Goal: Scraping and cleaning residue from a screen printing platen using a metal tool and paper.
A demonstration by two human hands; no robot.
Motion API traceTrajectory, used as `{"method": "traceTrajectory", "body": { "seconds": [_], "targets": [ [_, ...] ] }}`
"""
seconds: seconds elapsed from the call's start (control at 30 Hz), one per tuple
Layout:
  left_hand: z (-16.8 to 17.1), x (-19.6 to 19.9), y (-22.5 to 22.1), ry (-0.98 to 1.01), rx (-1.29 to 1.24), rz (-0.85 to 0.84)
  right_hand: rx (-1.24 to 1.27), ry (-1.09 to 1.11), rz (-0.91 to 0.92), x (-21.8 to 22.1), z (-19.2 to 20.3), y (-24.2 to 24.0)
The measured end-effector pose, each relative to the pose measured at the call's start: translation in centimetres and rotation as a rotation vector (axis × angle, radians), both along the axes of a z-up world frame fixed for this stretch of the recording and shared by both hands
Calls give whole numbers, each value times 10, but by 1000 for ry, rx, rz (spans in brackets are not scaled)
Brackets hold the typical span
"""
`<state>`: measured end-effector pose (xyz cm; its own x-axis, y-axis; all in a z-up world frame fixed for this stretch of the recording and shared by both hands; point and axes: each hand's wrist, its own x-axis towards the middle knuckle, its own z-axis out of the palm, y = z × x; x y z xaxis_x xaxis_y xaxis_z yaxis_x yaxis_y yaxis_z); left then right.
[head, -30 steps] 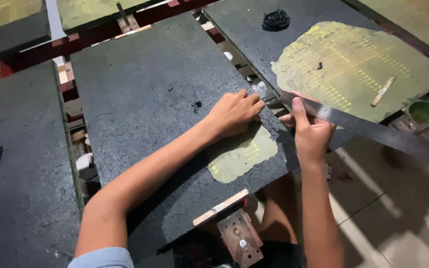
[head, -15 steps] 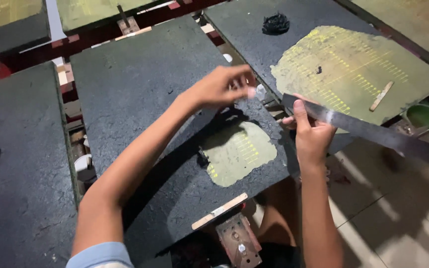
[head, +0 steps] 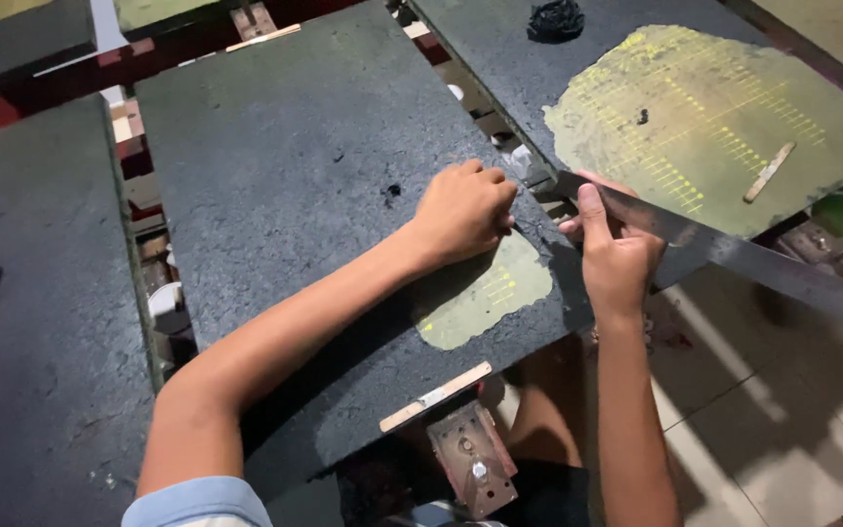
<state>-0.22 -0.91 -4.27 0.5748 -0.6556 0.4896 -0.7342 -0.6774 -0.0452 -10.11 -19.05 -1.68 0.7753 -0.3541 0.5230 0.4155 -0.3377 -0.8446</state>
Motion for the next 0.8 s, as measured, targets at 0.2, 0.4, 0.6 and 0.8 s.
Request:
{"method": "traceTrajectory", "body": {
  "seconds": [0.2,0.4,0.6,0.8],
  "targets": [
    [-21,8,-5,-184,38,-53,-41,-17,-8,-7,9,3],
    [5,6,8,-186,102,-184,-15,-23,0,-6,7,4],
    [40,17,25,523,-143,-316,2,-43,19,-8,15,3],
    [75,42,47,581,-332,-363,32,-33,52,-2,9,1]
  ]
}}
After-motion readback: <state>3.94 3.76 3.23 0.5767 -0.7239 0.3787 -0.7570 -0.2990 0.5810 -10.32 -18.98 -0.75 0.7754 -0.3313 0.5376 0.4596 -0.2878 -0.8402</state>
